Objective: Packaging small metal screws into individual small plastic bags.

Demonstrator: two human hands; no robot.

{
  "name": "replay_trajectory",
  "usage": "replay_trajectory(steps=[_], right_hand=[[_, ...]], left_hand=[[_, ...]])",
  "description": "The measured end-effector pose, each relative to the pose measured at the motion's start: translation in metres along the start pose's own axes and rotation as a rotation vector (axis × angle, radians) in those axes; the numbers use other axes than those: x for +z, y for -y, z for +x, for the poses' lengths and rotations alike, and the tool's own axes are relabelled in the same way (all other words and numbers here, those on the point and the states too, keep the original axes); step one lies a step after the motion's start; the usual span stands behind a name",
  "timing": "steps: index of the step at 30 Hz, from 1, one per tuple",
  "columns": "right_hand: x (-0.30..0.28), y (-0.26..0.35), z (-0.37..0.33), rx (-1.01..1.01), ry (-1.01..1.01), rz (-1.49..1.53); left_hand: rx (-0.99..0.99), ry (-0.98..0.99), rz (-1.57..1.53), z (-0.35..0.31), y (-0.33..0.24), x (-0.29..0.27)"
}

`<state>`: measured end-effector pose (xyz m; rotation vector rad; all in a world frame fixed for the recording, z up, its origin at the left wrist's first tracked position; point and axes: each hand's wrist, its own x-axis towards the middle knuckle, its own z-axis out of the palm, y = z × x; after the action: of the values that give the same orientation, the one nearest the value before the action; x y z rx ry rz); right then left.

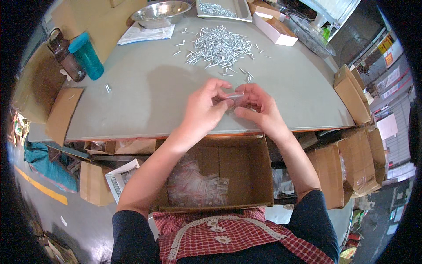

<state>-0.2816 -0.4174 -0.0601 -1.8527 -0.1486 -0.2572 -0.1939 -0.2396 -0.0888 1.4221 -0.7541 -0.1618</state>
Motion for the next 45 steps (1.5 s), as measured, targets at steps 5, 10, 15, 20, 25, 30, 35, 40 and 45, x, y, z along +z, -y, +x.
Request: replay_trajectory(steps=[5, 10, 15, 20, 25, 30, 35, 40, 45], right_hand=[[-0.009, 0.015, 0.005, -0.028, 0.026, -0.260], [-0.019, 0.023, 0.004, 0.095, 0.116, -0.325], [-0.024, 0.021, 0.000, 0.135, 0.185, -0.177], [-0.020, 0.042, 0.000, 0.416, 0.265, -0.125], [-0.016, 0.035, -0.004, 0.404, 0.247, -0.095], [-0.016, 0.018, -0.011, 0.281, 0.151, -0.104], [0.000, 0.017, -0.009, 0.202, 0.131, 0.016], [-0.003, 0.007, -0.005, 0.193, 0.139, 0.072], [-0.007, 0.016, -0.007, 0.326, 0.135, 0.197]], left_hand=[[0.037, 0.078, 0.215, -0.004, -0.015, 0.002], [0.012, 0.131, 0.212, -0.004, -0.013, 0.000], [0.058, 0.117, 0.215, -0.005, -0.011, 0.002], [0.035, 0.139, 0.257, -0.006, -0.016, 0.001], [0.235, -0.011, 0.261, -0.007, -0.010, 0.004], [0.162, 0.018, 0.381, -0.012, -0.031, 0.001], [0.005, 0.250, 0.266, -0.007, -0.025, -0.001], [-0.094, 0.327, 0.072, -0.001, -0.015, -0.007], [-0.145, 0.337, -0.005, 0.000, -0.018, -0.004]])
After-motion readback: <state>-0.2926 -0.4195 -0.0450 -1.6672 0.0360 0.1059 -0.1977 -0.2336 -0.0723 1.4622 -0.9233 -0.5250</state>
